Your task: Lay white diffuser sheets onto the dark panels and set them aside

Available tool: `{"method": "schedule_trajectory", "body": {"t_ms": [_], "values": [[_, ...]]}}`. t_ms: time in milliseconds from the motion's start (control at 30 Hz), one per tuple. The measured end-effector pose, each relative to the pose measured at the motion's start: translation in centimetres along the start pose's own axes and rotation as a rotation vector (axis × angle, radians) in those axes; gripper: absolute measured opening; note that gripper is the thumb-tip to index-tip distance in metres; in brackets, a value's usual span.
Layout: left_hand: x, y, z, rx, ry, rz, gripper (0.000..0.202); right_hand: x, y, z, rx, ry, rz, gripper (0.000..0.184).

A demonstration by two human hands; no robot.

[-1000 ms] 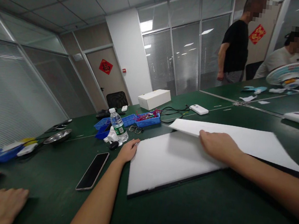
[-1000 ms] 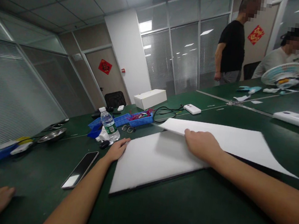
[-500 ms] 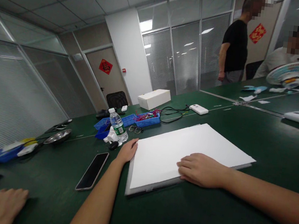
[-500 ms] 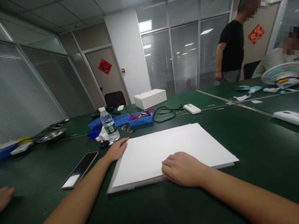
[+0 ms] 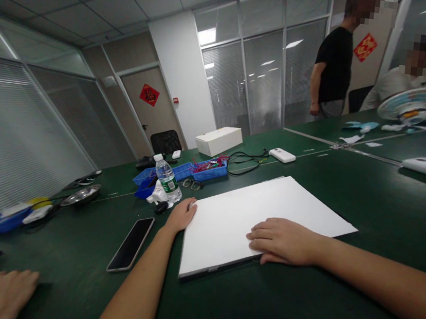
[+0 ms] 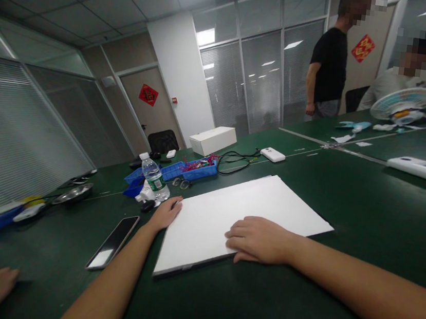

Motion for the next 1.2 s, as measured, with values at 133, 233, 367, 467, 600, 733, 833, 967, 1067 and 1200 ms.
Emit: {"method": "schedule_trajectory", "body": {"t_ms": [133,233,367,467,600,733,833,967,1067,1200], "values": [[-0.1,-0.1,-0.2,-0.004,-0.018,-0.01,0.042,-0.1,0.1,-0.2,0.026,0.012,-0.005,0.042],[-0.1,-0.2,-0.3,-0.005,-0.018,-0.015,0.04,-0.2,0.1,-0.2,0.043,0.014,-0.017,0.045],[-0.2,-0.2,-0.3,-0.001,-0.02,-0.01,0.041,-0.2,0.1,-0.3,0.085,0.038,0.005,0.052],[-0.2,-0.2,-0.4,0.003,-0.02,-0.006,0.045,-0.2,-0.2,-0.1,0.135,0.058,-0.004,0.06],[-0.1,-0.2,-0.5,0.001,-0.012,0.002,0.05,-0.1,-0.5,0.1,0.075,0.108,-0.028,0.062],[0.0,0.0,-0.2,-0.013,-0.008,0.009,0.049,-0.1,-0.2,0.2,-0.075,0.032,-0.092,0.052],[0.0,0.1,0.0,-0.043,-0.018,0.007,0.049,0.0,-0.2,0.5,-0.21,-0.11,-0.203,0.037],[0.1,0.0,0.2,-0.101,-0.049,0.01,0.051,0.1,-0.8,0.9,-0.359,-0.299,-0.3,0.026],[0.3,-0.3,0.3,-0.145,-0.065,0.031,0.055,0.1,-1.6,0.9,-0.434,-0.366,-0.363,0.019],[0.3,-1.0,0.4,-0.236,-0.04,0.08,0.06,0.0,-2.8,0.4,-0.512,-0.365,-0.427,0.018]]}}
Point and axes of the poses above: each hand's wrist, its own x-axis towards the middle knuckle, its own y-axis out of the palm, z = x × y, the point moved 1 cm from there along x, towards the middle knuckle, and after that the axes turned 4 degrees about -z, right-handed, at the moved point
